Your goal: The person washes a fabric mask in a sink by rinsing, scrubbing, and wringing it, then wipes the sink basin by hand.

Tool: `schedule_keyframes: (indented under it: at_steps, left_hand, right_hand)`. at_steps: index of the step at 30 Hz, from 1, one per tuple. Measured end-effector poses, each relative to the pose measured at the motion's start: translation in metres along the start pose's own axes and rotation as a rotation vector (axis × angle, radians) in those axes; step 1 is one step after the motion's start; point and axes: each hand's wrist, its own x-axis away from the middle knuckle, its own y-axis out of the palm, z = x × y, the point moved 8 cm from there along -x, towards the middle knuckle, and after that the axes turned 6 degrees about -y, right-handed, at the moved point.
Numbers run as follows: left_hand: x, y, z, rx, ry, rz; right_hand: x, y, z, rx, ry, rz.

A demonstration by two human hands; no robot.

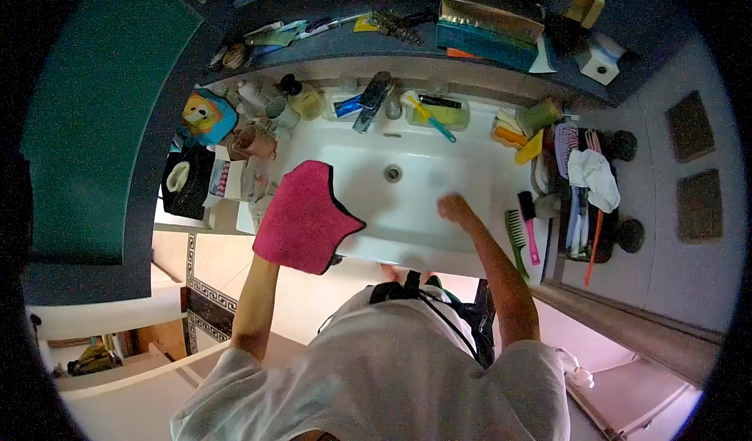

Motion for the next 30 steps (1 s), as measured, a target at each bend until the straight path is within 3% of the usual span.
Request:
schedule_keyframes:
  at_steps: [2,6,9,12,14,15,16,18,21,24,28,30]
  left_hand:
    - [0.006,-0.003,0.005,-0.161,0.012,0.027]
    - [0.015,0.0,0.001,-0.387,-0.026,0.078]
    - [0.02,0.006,-0.021,-0.439,-0.114,0.054]
    - [0.022,0.016,-0.065,-0.356,-0.279,-0.058]
    - [0.026,0.026,-0.106,-0.124,-0.446,-0.169]
    - [0.028,0.034,-0.112,0.31,-0.481,-0.204]
    - [0.03,0.034,-0.114,0.293,-0.47,-0.182]
    - [0.025,0.025,-0.083,-0.153,-0.287,-0.047]
    - [0.021,0.014,-0.044,-0.473,-0.142,0.116]
    - [0.017,0.005,-0.024,-0.584,-0.097,0.198]
    - [0.011,-0.006,-0.012,-0.664,-0.086,0.251]
    - [0.009,-0.008,-0.01,-0.698,-0.107,0.259]
  right_hand:
    - [-0.012,0.012,0.106,0.138,-0.057,-0.142]
    - [0.007,0.031,0.13,0.429,0.064,-0.02]
    - [-0.025,0.043,0.168,0.698,-0.076,0.084]
    - [-0.041,0.067,0.102,0.853,0.313,-0.146]
    - [-0.075,0.086,0.08,0.446,0.212,-0.066]
    - [-0.111,0.094,0.081,0.553,0.036,-0.038]
    - [-0.147,0.105,0.078,0.657,-0.142,-0.011]
    - [-0.181,0.102,0.045,0.113,-0.539,0.215]
    - [-0.146,0.093,-0.03,0.605,-0.345,0.275]
    - [-0.108,0.101,-0.007,1.034,-0.101,0.532]
    - [-0.104,0.136,-0.005,0.943,-0.254,0.273]
    - [-0.115,0.163,-0.016,0.955,-0.464,0.164]
